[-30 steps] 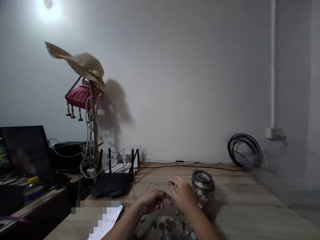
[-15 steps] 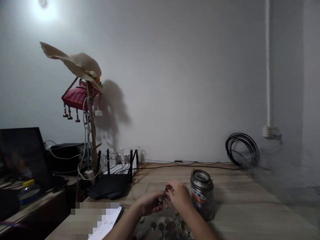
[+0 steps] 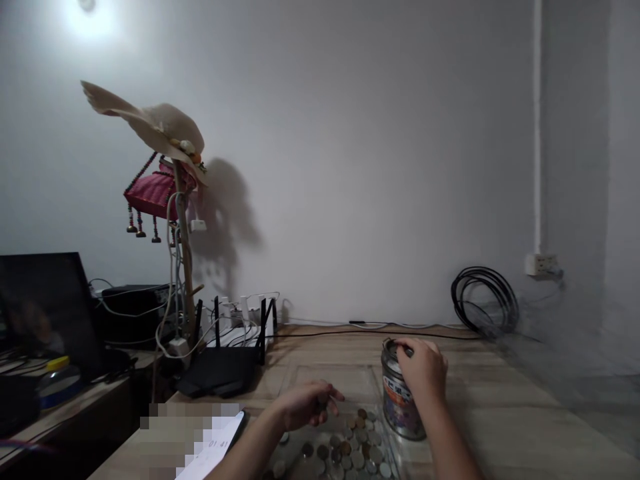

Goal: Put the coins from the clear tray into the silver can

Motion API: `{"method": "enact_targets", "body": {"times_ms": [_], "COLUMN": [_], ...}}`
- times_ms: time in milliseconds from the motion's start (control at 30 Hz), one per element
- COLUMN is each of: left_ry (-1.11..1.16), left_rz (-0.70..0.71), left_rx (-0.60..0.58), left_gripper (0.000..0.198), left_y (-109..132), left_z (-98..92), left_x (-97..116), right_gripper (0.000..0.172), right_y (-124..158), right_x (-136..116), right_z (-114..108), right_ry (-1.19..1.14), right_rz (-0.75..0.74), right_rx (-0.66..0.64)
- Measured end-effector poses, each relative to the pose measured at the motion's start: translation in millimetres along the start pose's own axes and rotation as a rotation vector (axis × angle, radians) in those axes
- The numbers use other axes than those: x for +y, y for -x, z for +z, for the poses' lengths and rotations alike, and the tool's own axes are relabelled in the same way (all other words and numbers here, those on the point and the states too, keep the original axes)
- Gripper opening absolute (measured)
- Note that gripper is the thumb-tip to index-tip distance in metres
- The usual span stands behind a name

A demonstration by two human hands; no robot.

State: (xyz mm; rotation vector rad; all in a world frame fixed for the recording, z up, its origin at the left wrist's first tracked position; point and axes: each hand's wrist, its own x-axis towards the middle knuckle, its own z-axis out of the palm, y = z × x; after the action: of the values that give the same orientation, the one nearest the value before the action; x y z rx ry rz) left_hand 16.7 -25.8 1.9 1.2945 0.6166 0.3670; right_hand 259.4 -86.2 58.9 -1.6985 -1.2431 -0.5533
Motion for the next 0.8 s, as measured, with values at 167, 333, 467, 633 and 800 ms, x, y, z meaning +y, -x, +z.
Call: {"method": "enact_targets", "body": {"times_ms": [167, 333, 467, 633, 800], "left_ry": [0.029, 0.143, 0.130, 0.087, 0.049], "left_rz": [0.020, 0.021, 0.047, 0.114, 0.098], "left_rx": [0.004, -0.014, 0.010, 0.002, -0.056], "left_gripper": [0.032, 0.034, 0.050, 0.056, 0.048], "left_y": [1, 4, 3, -2, 0], "left_z": [1.4, 2.2, 2.2, 0.6, 3.4], "left_x": [1, 3, 2, -3, -3], "right_gripper": [0.020, 0.019, 0.021, 0.025, 0.023], "right_y": [2, 17, 36, 61, 71], "right_x": [-8, -40, -66, -82, -80], "right_z": [1, 3, 12, 33, 44], "right_ry": [-0.001, -0.061, -0.221, -0.372, -0.434], "right_rz": [-0.026, -0.255, -0.402, -0.355, -0.290], "right_rx": [0.021, 0.110, -0.052, -0.594, -0.854]}}
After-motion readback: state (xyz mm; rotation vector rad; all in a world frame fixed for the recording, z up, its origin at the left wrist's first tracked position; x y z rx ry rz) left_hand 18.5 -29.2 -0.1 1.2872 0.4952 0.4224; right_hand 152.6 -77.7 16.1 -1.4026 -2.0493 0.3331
